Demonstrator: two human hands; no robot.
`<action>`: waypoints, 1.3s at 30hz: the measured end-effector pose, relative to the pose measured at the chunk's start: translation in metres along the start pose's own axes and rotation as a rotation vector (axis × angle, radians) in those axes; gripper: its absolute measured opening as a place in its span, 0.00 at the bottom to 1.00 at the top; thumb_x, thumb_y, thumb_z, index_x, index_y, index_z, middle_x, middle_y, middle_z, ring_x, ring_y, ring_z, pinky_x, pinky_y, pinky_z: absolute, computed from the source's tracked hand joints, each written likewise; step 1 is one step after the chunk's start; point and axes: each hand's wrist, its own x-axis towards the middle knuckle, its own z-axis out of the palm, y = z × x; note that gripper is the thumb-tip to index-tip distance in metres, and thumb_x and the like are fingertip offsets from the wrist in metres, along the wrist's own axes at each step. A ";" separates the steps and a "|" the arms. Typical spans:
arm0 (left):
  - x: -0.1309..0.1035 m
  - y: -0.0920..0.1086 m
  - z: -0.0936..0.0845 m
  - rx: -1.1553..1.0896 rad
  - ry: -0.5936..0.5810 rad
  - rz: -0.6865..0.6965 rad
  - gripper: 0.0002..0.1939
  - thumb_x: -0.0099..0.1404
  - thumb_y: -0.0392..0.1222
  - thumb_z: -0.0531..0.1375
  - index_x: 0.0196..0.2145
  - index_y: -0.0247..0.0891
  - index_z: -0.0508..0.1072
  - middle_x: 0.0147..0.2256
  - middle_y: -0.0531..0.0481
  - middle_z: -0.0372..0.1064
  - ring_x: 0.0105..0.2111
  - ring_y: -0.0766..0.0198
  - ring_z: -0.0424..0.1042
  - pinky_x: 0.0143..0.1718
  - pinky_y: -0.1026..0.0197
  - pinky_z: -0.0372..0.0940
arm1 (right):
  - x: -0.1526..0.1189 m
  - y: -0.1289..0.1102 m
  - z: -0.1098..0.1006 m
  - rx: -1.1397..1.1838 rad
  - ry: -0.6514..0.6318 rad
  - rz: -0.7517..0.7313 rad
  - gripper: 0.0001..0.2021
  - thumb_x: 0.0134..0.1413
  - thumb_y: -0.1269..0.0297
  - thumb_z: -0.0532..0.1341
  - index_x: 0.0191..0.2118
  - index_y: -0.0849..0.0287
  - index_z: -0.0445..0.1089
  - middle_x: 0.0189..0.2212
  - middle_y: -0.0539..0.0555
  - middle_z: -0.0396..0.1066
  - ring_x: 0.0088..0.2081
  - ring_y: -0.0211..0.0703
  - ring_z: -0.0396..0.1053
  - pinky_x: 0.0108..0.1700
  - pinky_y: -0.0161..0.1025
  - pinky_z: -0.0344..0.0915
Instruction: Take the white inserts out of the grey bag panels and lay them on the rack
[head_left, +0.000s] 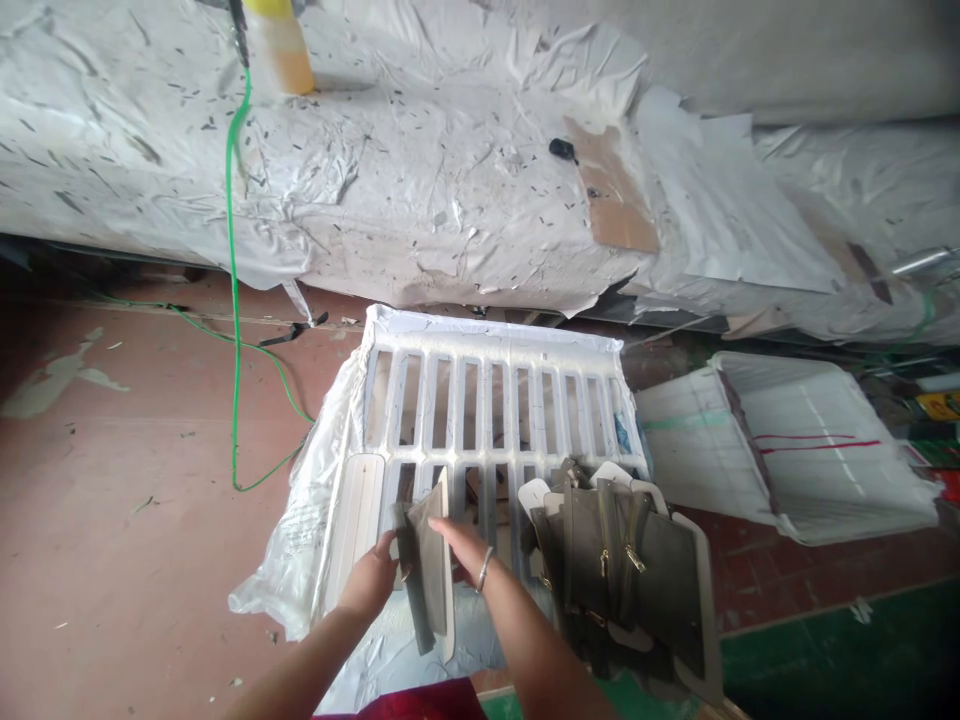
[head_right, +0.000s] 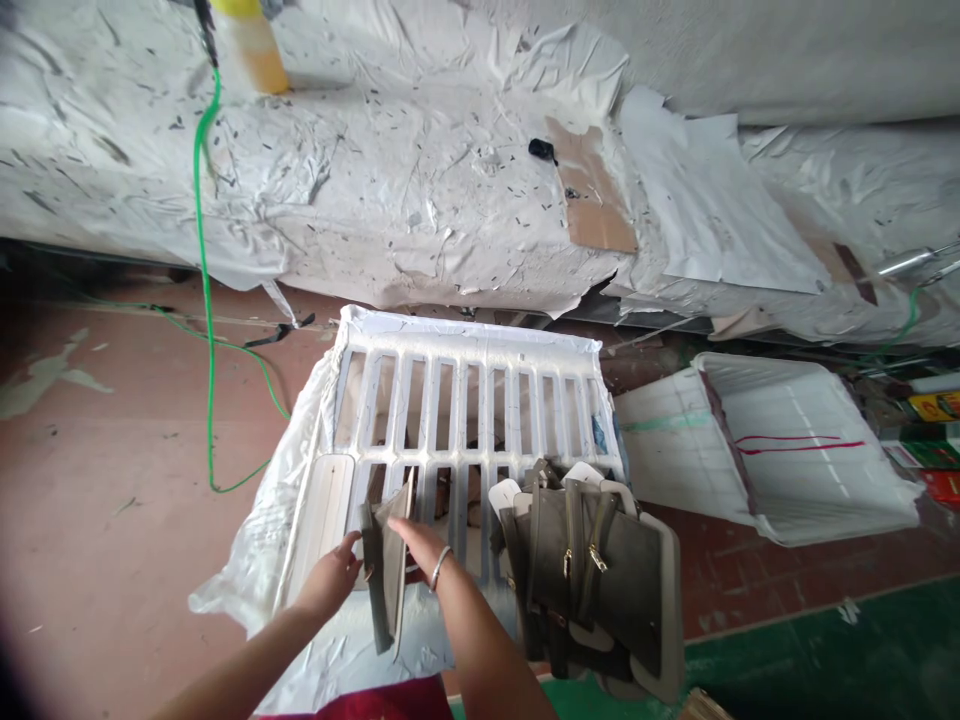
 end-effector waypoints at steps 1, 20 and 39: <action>0.001 0.002 0.000 0.017 0.003 0.004 0.25 0.66 0.31 0.48 0.60 0.30 0.54 0.41 0.38 0.72 0.39 0.57 0.72 0.40 0.59 0.63 | -0.002 0.001 -0.001 0.014 -0.009 0.008 0.21 0.54 0.45 0.53 0.30 0.59 0.70 0.27 0.54 0.72 0.27 0.41 0.71 0.26 0.35 0.67; 0.037 0.011 -0.066 -0.802 -0.032 0.044 0.28 0.59 0.64 0.54 0.40 0.32 0.67 0.29 0.49 0.64 0.32 0.62 0.69 0.35 0.60 0.69 | 0.075 0.000 0.072 -0.446 0.535 -0.224 0.28 0.50 0.50 0.62 0.50 0.69 0.61 0.50 0.71 0.65 0.50 0.62 0.68 0.50 0.48 0.65; 0.062 0.024 -0.078 -0.241 0.262 0.085 0.13 0.58 0.47 0.50 0.24 0.37 0.67 0.22 0.51 0.64 0.27 0.61 0.64 0.31 0.61 0.58 | 0.124 0.031 0.078 -0.232 0.833 -0.635 0.38 0.39 0.53 0.69 0.53 0.71 0.56 0.48 0.71 0.66 0.50 0.60 0.67 0.49 0.51 0.68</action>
